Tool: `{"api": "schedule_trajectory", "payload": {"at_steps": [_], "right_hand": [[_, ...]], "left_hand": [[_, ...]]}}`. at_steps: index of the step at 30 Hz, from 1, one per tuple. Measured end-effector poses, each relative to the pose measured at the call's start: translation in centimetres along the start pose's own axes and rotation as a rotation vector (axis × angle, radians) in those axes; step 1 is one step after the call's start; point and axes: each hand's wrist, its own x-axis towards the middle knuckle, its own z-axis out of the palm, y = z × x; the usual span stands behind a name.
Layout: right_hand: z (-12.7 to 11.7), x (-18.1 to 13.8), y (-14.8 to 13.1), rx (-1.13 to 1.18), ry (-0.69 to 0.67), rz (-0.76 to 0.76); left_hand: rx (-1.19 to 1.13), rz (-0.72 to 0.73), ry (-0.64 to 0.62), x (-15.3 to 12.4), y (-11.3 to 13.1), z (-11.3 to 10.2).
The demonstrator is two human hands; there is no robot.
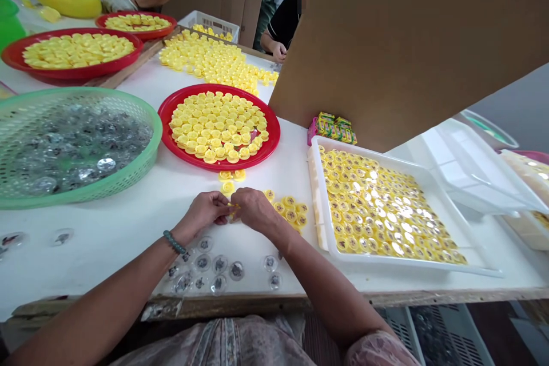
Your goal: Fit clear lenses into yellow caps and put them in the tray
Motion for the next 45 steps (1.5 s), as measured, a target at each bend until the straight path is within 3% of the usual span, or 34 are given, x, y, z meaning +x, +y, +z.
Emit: {"api": "schedule_trajectory", "payload": {"at_steps": [3, 8, 13, 15, 22, 26, 32, 35, 39, 45], "right_hand": [[0.1, 0.1, 0.0, -0.067, -0.021, 0.0], [-0.4, -1.1, 0.6, -0.156, 0.027, 0.1], [-1.8, -1.5, 1.9, -0.17, 0.177, 0.257], [-1.8, -0.6, 2.5, -0.172, 0.201, 0.282], [-0.2, 3.1, 3.4, -0.11, 0.111, 0.178], [0.3, 2.8, 2.0, -0.09, 0.09, 0.145], [0.4, 1.6, 0.0, -0.076, 0.051, 0.128], [0.0, 0.0, -0.9, -0.086, 0.118, 0.101], [-0.8, -4.3, -2.8, -0.019, 0.2, 0.071], [0.7, -10.4, -6.0, 0.173, -0.077, -0.028]], "left_hand": [[-0.024, -0.02, -0.005, 0.1, 0.1, 0.0], [0.132, 0.14, 0.021, 0.0, 0.2, -0.3], [0.512, 0.37, 0.409, 0.7, 1.2, -1.8], [0.599, 0.421, 0.485, 1.1, 1.4, -2.3], [0.701, 0.479, 0.323, 1.8, 1.3, -2.9], [0.767, 0.514, 0.292, 1.4, 1.4, -3.4], [0.897, 0.43, 0.268, -0.5, 1.6, -4.1], [0.921, 0.446, 0.264, -1.6, 1.9, -4.3], [0.918, 0.575, 0.222, -2.3, 2.3, -4.2], [0.992, 0.703, 0.1, -2.4, 1.5, -3.0]]}}
